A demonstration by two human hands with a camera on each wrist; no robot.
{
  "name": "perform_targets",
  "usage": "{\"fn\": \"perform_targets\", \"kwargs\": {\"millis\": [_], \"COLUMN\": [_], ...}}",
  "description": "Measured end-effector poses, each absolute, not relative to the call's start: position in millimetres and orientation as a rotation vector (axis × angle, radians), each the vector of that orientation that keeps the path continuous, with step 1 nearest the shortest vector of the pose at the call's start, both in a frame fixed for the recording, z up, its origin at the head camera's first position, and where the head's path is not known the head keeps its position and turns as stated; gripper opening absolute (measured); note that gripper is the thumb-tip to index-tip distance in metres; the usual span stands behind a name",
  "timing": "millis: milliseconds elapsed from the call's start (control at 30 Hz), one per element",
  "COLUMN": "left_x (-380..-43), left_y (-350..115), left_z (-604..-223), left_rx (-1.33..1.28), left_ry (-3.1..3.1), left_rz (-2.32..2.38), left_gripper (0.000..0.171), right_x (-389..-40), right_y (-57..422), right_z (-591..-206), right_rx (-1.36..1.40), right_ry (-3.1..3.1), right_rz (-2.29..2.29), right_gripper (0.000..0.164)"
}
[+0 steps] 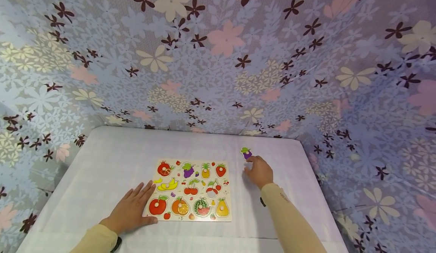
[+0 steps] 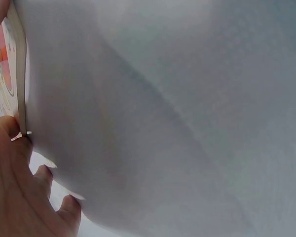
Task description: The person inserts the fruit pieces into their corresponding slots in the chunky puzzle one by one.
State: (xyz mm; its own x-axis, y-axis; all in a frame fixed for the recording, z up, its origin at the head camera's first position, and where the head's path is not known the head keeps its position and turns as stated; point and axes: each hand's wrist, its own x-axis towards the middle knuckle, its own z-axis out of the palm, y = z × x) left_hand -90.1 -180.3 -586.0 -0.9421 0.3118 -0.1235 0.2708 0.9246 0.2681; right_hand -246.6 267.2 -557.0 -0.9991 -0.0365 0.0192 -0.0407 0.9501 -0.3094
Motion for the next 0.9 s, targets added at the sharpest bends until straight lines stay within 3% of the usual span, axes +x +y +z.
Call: {"fn": "perform_targets", "kwargs": {"millis": [567,900], "left_x": [-91,-93], "left_y": [-181,-181], "left_z": [-584,-587], "left_rx": [0.426,0.407], "left_ry": [2.916,2.908], "left_rz": [0.358,0.341], "left_gripper": [0.11,0.112], "right_x": [-281,-296], "right_y": [275,272], "right_z": [-571,-580], "right_rx": [0.069,0.078], "right_ry": [-3.066,-3.09], "right_rz": [0.563,0.58], "right_gripper": [0.051,0.048]}}
